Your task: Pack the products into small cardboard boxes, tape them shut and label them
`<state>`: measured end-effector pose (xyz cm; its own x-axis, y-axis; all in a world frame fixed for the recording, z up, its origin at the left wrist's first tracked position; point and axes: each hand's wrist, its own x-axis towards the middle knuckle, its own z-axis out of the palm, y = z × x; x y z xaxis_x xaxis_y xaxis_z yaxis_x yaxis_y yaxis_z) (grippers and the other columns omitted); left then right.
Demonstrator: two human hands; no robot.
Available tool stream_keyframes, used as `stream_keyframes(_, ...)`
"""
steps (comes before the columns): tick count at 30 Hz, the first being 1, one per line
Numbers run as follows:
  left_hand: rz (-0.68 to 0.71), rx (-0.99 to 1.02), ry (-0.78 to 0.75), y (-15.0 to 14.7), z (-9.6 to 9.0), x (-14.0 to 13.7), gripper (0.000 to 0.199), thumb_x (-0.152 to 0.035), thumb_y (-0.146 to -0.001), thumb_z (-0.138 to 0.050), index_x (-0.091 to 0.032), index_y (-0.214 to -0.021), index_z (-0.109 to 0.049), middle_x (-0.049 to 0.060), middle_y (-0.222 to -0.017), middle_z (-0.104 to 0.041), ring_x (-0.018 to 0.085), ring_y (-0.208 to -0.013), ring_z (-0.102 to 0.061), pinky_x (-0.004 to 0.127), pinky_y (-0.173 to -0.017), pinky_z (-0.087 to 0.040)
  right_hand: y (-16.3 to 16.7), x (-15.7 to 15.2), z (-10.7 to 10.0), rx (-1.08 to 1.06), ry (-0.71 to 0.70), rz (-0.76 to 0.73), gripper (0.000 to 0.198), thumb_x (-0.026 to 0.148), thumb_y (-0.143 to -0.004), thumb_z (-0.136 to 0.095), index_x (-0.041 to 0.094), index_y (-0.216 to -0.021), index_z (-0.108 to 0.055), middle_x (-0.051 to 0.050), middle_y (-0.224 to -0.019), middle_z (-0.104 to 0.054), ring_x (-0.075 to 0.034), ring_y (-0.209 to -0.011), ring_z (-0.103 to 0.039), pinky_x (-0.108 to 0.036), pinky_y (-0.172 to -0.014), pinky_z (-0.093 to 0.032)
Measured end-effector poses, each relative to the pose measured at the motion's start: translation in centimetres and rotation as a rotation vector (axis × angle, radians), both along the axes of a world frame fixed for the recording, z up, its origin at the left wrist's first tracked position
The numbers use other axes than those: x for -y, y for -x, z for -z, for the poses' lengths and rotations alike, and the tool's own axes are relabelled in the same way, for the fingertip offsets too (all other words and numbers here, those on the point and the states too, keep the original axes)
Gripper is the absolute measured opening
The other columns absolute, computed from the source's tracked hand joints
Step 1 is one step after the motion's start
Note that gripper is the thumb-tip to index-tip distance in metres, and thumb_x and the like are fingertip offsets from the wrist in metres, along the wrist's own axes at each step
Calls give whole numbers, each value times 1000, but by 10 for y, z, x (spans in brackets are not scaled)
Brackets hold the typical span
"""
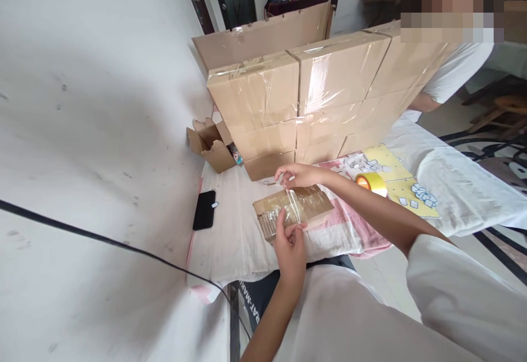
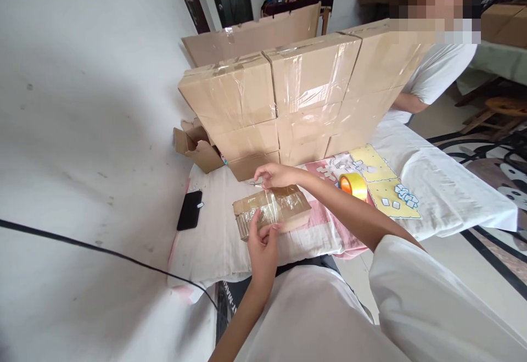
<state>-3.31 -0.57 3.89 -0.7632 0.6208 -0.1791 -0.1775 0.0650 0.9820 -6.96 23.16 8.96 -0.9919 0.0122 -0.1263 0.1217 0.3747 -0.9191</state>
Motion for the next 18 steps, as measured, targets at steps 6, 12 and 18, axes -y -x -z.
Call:
stream_keyframes(6,53,-40,48,5,1,4,52,-35,-93,-55,-17,-142,-47,10,-100,-79,19,-97,-72,34,-90,-54,-6,2,24,5,146,44,29,20,-83,-66,20,-112,-61,2,-74,-70,-16,-74,-69,-27,-71,-49)
stream_keyframes(12,109,-112,149,12,-2,6,43,-34,-93,-53,-18,-131,-62,9,-102,-80,20,-88,-72,36,-85,-54,-8,7,35,-112,140,136,28,28,-82,-72,19,-107,-62,0,-81,-72,-17,-77,-69,-30,-76,-51)
stream_keyframes(18,155,-169,269,16,-9,7,47,-36,-91,-52,-20,-135,-61,7,-99,-80,13,-50,-49,34,-67,-47,-9,11,34,-163,116,155,27,28,-81,-72,18,-105,-62,-1,-82,-72,-17,-80,-69,-30,-78,-50)
